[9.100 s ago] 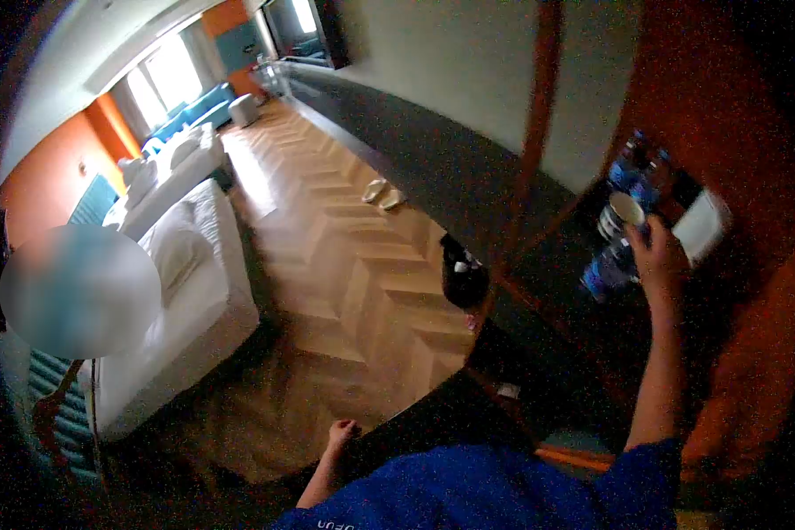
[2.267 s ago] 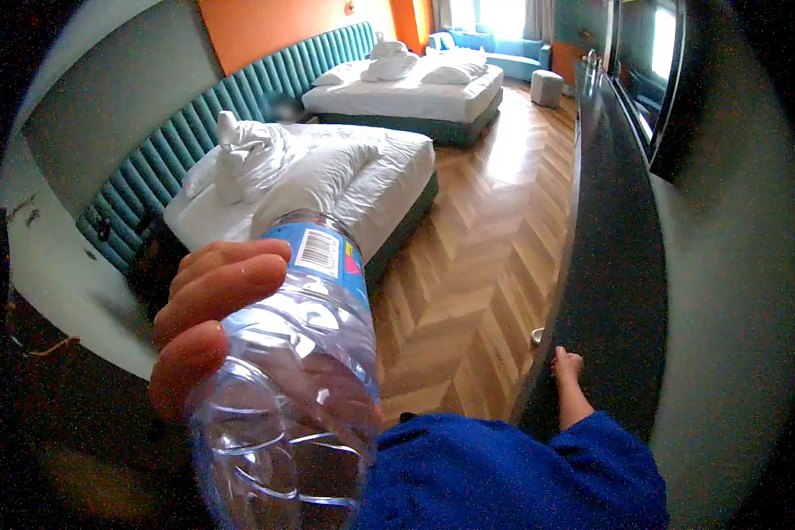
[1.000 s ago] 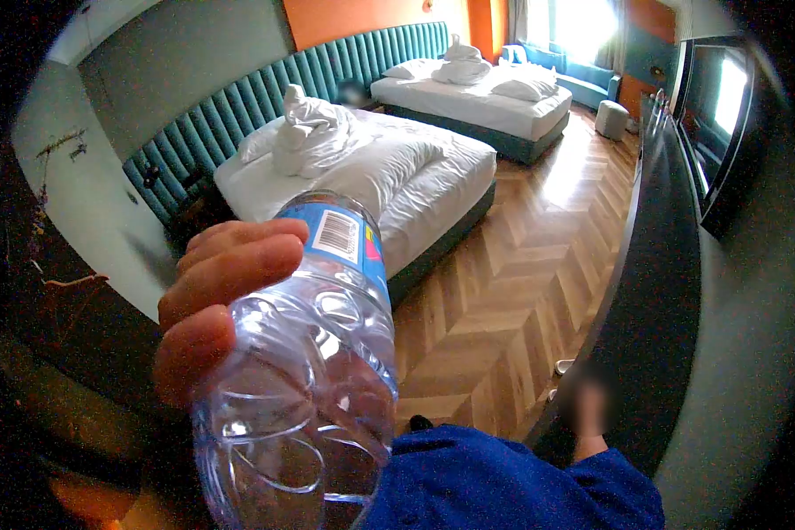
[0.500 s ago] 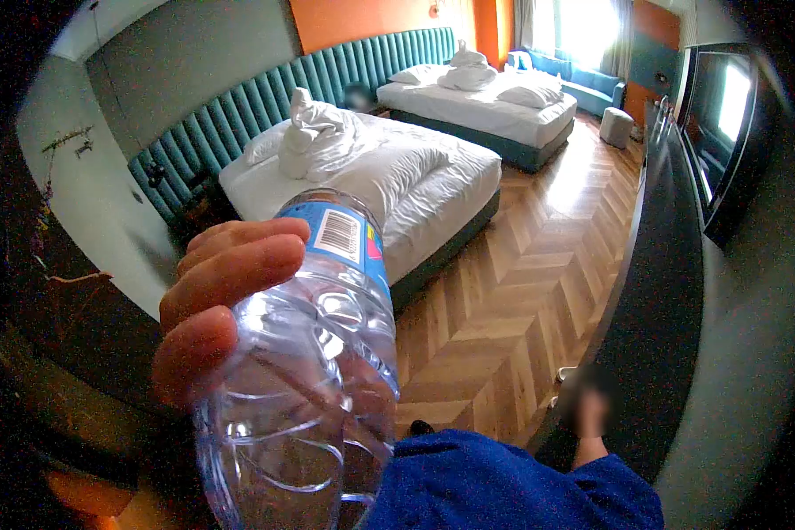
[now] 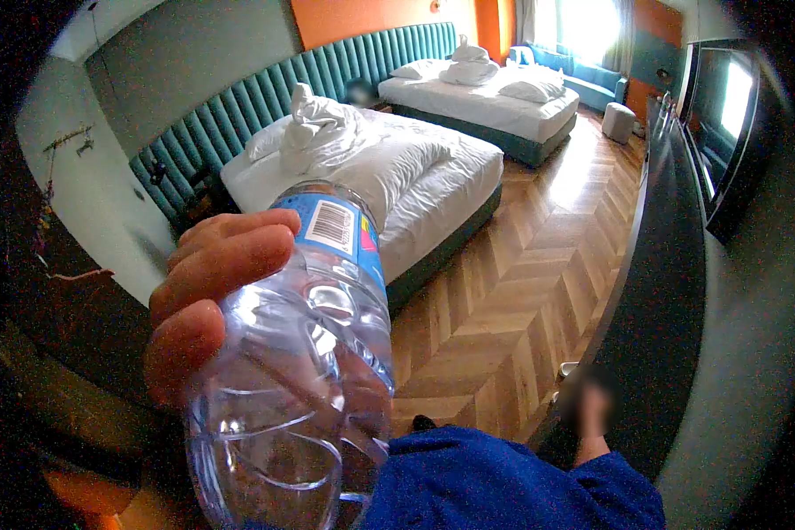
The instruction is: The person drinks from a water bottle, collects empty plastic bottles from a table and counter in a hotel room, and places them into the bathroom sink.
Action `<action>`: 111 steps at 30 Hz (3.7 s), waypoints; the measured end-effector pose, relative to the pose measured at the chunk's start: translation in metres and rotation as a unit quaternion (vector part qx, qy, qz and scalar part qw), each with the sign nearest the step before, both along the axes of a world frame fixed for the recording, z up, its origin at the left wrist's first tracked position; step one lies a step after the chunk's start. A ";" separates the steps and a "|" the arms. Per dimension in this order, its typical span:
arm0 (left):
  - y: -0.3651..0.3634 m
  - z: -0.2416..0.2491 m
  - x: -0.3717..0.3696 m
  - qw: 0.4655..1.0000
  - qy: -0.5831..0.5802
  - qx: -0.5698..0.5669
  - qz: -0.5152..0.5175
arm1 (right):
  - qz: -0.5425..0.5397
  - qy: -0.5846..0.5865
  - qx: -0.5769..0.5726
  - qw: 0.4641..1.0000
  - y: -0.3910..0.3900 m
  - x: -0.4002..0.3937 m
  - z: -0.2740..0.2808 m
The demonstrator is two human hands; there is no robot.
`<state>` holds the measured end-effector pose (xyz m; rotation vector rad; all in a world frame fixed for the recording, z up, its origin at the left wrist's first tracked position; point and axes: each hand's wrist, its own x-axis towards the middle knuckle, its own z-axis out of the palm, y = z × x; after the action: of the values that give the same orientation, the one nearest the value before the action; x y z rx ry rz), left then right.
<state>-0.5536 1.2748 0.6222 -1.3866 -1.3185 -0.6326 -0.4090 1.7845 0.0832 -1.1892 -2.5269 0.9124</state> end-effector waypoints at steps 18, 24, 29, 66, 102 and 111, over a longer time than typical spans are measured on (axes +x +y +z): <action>0.000 0.000 0.000 1.000 0.003 0.017 0.014 | -0.109 0.016 -0.039 0.993 -0.013 -0.005 0.020; -0.001 0.001 0.003 1.000 0.005 0.019 0.017 | -0.014 -0.054 0.045 0.997 0.003 -0.003 0.001; -0.004 0.004 0.004 1.000 0.002 0.017 0.022 | 0.018 -0.067 0.069 0.995 -0.021 -0.003 0.038; -0.008 0.012 0.006 0.999 -0.001 -0.033 0.025 | -0.196 0.011 -0.018 0.980 -0.016 -0.004 0.035; -0.013 0.011 0.012 0.998 0.006 -0.033 0.055 | -0.125 -0.021 0.024 0.992 -0.033 -0.005 0.056; -0.007 0.008 0.011 0.998 0.011 -0.006 0.067 | -0.088 -0.058 0.063 0.992 -0.050 -0.006 0.082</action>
<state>-0.5425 1.2677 0.6306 -1.2986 -1.3875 -0.5187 -0.4153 1.7341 0.1650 -1.4343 -2.4744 0.6517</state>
